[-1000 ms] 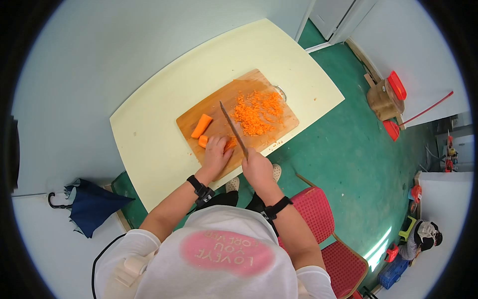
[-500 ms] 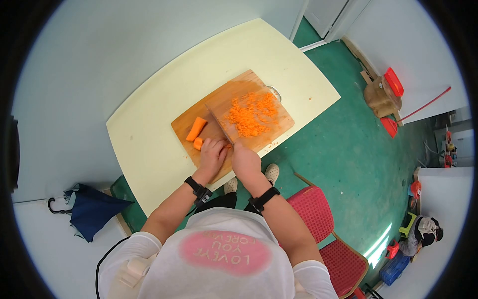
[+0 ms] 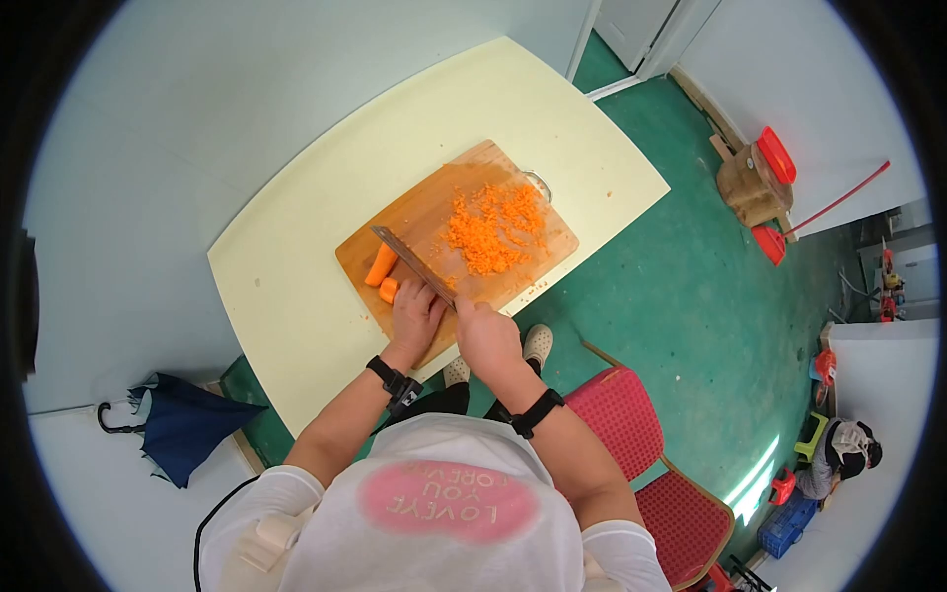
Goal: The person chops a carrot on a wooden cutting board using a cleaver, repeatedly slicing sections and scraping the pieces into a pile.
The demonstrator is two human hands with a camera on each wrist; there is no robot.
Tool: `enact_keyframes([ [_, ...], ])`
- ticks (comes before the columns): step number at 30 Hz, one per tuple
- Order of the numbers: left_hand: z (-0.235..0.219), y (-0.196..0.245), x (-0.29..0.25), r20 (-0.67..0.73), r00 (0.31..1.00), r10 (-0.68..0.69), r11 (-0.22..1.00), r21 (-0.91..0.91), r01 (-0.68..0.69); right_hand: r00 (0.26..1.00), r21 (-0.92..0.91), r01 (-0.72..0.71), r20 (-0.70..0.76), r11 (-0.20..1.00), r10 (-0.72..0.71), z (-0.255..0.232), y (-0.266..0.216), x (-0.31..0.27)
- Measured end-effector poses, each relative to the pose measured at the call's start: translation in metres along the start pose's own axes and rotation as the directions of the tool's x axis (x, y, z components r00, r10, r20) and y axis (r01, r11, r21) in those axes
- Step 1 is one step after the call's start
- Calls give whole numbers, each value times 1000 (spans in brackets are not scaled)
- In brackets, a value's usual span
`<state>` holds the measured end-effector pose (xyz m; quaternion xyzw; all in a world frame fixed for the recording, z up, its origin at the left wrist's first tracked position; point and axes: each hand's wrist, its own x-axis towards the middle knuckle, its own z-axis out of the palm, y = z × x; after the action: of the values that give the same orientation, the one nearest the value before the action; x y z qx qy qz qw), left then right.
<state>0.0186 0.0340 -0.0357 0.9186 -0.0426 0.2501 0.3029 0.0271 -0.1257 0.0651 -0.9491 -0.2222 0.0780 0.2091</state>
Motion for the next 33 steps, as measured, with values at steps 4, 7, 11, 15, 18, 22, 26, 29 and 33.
enact_keyframes([
  [4,1,2,0,4,1000,-23,1000,12,23,1000,-19,15,25,1000,-15,1,-1,2],
  [7,-2,6,2,28,999,-39,999,28,38,999,-45,39,27,998,-38,15,6,8],
  [11,-3,6,4,59,998,-19,1000,6,19,996,16,-48,73,999,47,31,9,18],
  [15,-5,9,7,26,1000,8,999,-31,-8,984,52,-156,90,986,151,28,5,30],
  [18,-4,11,7,8,999,-34,999,5,34,995,113,-103,14,988,102,21,6,20],
  [22,-4,12,4,11,999,-30,1000,1,30,995,108,-103,17,989,102,16,2,1],
  [26,-5,5,8,56,998,13,1000,16,-14,990,149,-138,38,979,134,24,-1,8],
  [29,-8,9,9,56,998,37,999,-14,-36,960,196,-271,129,943,249,28,-5,26],
  [33,6,2,6,13,998,58,996,-63,-57,982,340,-187,73,922,173,25,7,22],
])
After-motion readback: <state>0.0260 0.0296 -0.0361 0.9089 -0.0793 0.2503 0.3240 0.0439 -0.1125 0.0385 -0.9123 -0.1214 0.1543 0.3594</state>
